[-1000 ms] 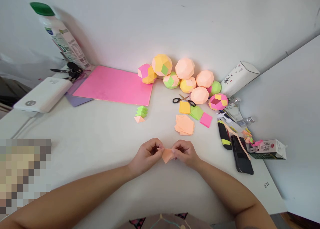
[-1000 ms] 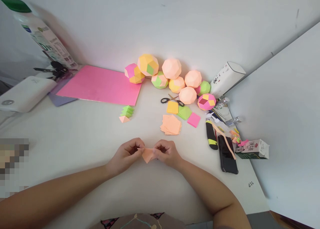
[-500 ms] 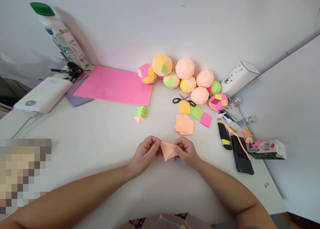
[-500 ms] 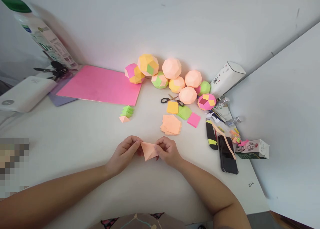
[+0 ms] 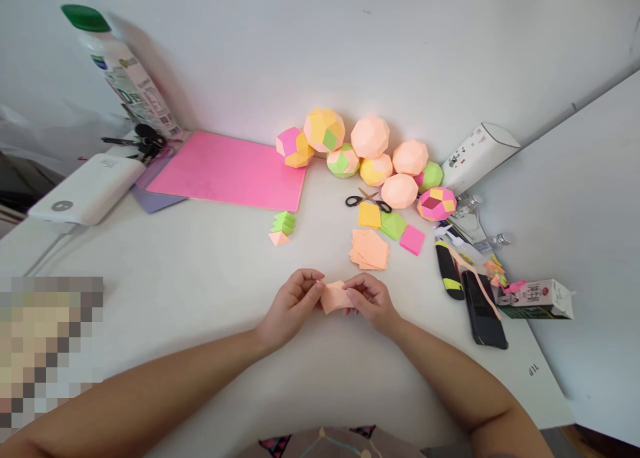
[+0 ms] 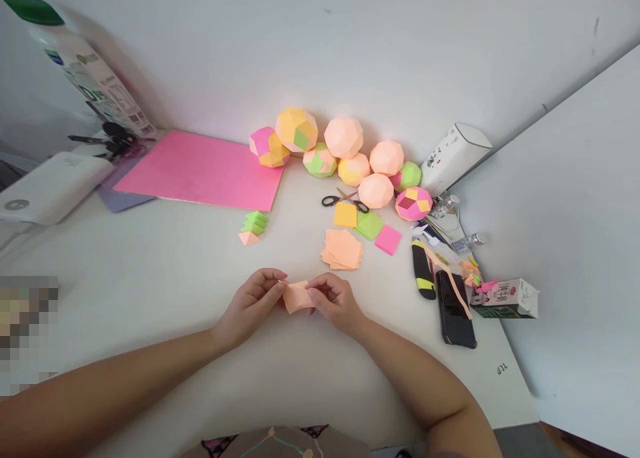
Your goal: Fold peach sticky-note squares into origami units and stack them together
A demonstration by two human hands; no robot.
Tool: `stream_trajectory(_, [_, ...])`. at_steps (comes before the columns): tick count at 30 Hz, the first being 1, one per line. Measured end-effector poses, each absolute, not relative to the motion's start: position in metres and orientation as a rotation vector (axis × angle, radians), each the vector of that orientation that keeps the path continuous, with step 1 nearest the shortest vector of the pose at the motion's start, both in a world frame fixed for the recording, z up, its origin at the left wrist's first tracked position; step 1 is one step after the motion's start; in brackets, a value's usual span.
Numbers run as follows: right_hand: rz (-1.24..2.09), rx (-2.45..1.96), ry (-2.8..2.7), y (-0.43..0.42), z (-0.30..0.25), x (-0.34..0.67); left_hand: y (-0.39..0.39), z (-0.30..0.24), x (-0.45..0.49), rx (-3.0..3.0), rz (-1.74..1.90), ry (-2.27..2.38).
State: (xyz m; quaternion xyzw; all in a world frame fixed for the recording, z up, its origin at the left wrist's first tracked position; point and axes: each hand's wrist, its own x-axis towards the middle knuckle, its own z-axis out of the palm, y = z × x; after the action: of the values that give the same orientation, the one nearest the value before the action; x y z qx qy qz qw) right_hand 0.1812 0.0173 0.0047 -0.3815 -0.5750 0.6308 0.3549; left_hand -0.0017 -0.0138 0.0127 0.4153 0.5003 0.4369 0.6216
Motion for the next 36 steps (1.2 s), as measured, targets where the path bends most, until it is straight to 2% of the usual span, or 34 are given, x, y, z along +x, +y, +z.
stream_trajectory(10, [1.681,-0.981,-1.52,0.018,-0.002,0.183,-0.015,0.004,-0.005,1.03,1.025,1.135])
stream_trajectory(18, [1.582,-0.907,-1.571,0.019,-0.004,0.182,-0.016,0.005,-0.006,1.14,0.919,1.001])
stream_trajectory(36, [1.426,-0.884,-1.601,0.017,-0.003,0.181,-0.016,0.001,-0.006,1.133,0.966,0.933])
